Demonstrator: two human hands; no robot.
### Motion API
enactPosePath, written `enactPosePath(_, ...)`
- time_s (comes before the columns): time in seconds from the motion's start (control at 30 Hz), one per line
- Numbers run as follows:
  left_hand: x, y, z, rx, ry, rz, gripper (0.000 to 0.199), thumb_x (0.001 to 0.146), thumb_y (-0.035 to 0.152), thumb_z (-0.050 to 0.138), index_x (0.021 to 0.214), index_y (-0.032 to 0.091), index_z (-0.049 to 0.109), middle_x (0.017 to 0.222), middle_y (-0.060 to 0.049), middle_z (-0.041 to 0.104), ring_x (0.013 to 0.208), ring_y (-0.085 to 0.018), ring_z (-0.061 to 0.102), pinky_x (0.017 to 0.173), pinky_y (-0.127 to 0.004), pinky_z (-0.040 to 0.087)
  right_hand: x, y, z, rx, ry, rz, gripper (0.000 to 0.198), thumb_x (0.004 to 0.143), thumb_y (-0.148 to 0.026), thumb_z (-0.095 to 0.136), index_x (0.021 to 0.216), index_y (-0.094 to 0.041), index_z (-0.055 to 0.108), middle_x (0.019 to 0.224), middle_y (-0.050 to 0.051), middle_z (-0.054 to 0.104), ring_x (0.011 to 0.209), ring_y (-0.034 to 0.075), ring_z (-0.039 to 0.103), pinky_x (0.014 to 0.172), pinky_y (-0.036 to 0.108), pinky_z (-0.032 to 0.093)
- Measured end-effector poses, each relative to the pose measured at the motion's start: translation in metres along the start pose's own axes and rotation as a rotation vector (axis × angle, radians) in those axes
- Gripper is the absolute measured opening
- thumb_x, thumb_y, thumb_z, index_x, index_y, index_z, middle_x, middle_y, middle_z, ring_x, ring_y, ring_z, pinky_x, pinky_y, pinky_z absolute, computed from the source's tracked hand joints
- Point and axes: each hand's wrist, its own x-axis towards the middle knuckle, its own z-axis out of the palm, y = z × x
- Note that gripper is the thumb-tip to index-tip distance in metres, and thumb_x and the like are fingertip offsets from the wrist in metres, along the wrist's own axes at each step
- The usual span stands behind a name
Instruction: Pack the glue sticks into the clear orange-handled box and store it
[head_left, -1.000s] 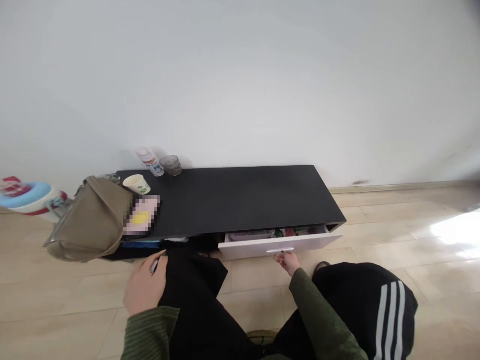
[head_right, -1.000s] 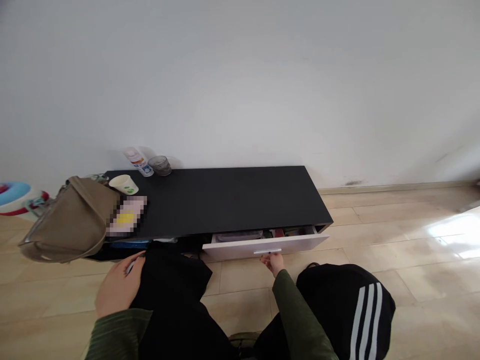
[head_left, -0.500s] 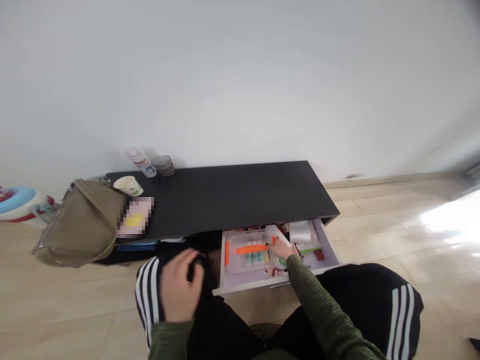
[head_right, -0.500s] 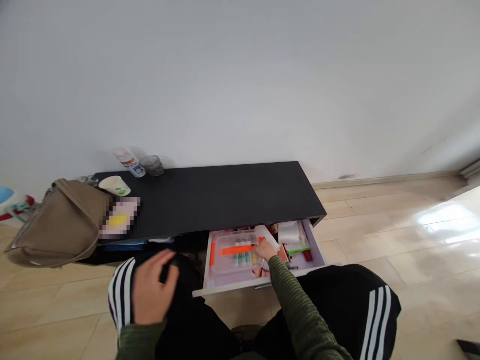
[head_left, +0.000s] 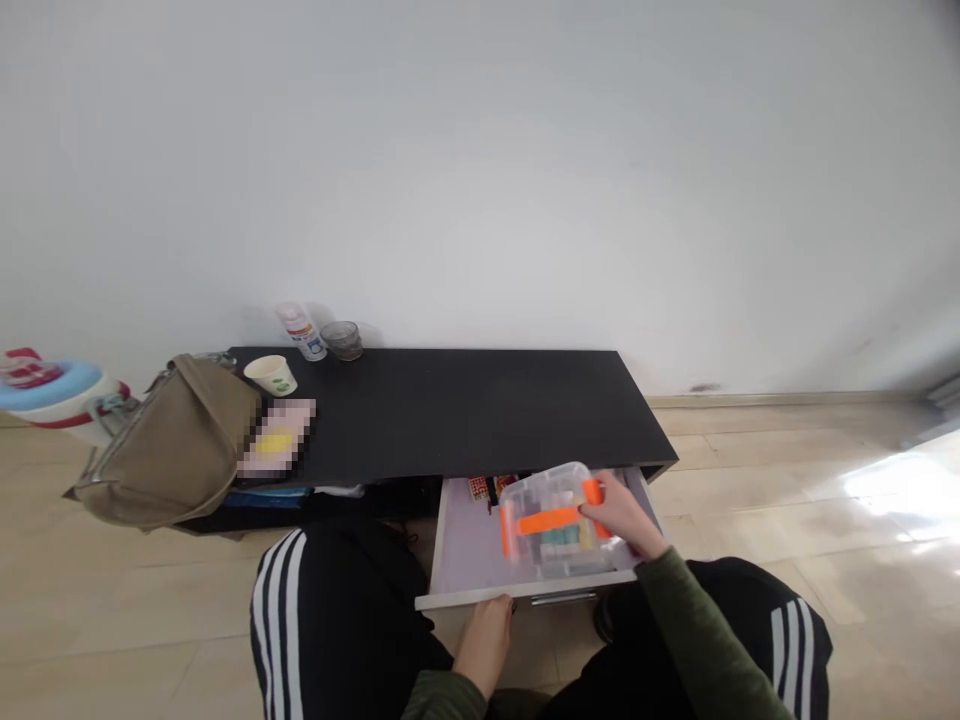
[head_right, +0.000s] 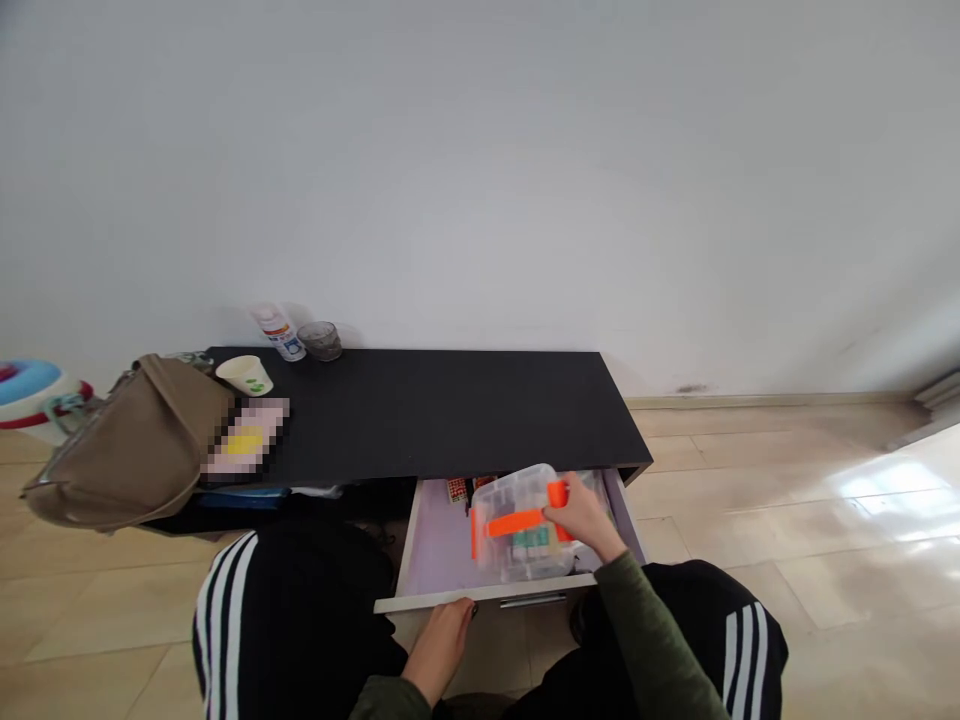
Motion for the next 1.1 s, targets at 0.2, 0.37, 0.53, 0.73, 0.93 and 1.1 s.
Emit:
enactPosePath(0.2, 0.038, 0.01, -0.028, 0.056, 0.048, 0.072, 0.04, 0.096, 0.012, 0.033, 0.107, 0.015, 0.071, 0.111, -0.017, 0.073, 0.112, -0.027, 0.067, 0.095, -0.035, 0.046, -0.007, -0.023, -0.083, 0.42, 0.057, -0.039, 0.028, 0.064, -0.032, 0.073, 0.082, -0.022, 0.055, 0.072, -0.002, 0.062, 0.066, 0.016, 0.057, 0.058, 0.025, 0.042)
enactPosePath(0.37, 0.069, 0.014, -0.09, -0.194, 0.242, 0.126, 0.033, 0.093, 0.012, 0.037, 0.108, 0.014, 0.066, 0.11, -0.016, 0.073, 0.108, -0.024, 0.068, 0.092, -0.033, 0.048, 0.013, -0.043, -0.085, 0.69, 0.084, -0.058, 0.031, 0.06, -0.031, 0.076, 0.084, -0.02, 0.058, 0.073, -0.002, 0.062, 0.063, 0.014, 0.055, 0.056, 0.024, 0.042)
enactPosePath(0.53, 0.08, 0.018, -0.187, -0.621, 0.467, 0.126, 0.047, 0.1, 0.047, 0.027, 0.114, 0.016, 0.059, 0.1, -0.012, 0.071, 0.078, -0.02, 0.07, 0.058, -0.027, 0.051, 0.062, -0.063, -0.059, 0.868, 0.096, -0.031, 0.03, 0.056, -0.026, 0.077, 0.076, -0.02, 0.056, 0.065, -0.005, 0.057, 0.055, 0.01, 0.05, 0.051, 0.022, 0.039)
enactPosePath(0.73, 0.12, 0.032, -0.258, -0.29, 0.411, 0.045, 0.059, 0.092, 0.065, 0.038, 0.12, 0.018, 0.061, 0.09, -0.014, 0.071, 0.076, -0.027, 0.069, 0.063, -0.032, 0.048, 0.126, -0.078, -0.024, 0.97, 0.066, 0.027, 0.031, 0.057, -0.03, 0.077, 0.074, -0.021, 0.053, 0.062, -0.003, 0.056, 0.055, 0.012, 0.052, 0.052, 0.025, 0.044)
enactPosePath(0.93, 0.169, 0.032, -0.273, -0.33, 0.368, 0.077, 0.054, 0.097, 0.054, 0.028, 0.127, 0.018, 0.057, 0.118, -0.018, 0.069, 0.105, -0.032, 0.067, 0.083, -0.037, 0.047, 0.175, -0.071, -0.01, 0.978, 0.021, 0.06, 0.025, 0.062, -0.032, 0.072, 0.073, -0.022, 0.051, 0.059, -0.003, 0.053, 0.053, 0.012, 0.05, 0.051, 0.025, 0.044)
enactPosePath(1.1, 0.18, 0.033, -0.276, -0.302, 0.376, 0.069, 0.054, 0.098, 0.049, 0.026, 0.131, 0.017, 0.055, 0.116, -0.019, 0.07, 0.102, -0.033, 0.067, 0.081, -0.038, 0.047, 0.196, -0.062, -0.013, 0.969, -0.083, 0.025, 0.022, 0.065, -0.029, 0.07, 0.076, -0.02, 0.054, 0.062, -0.003, 0.056, 0.056, 0.013, 0.053, 0.055, 0.026, 0.046)
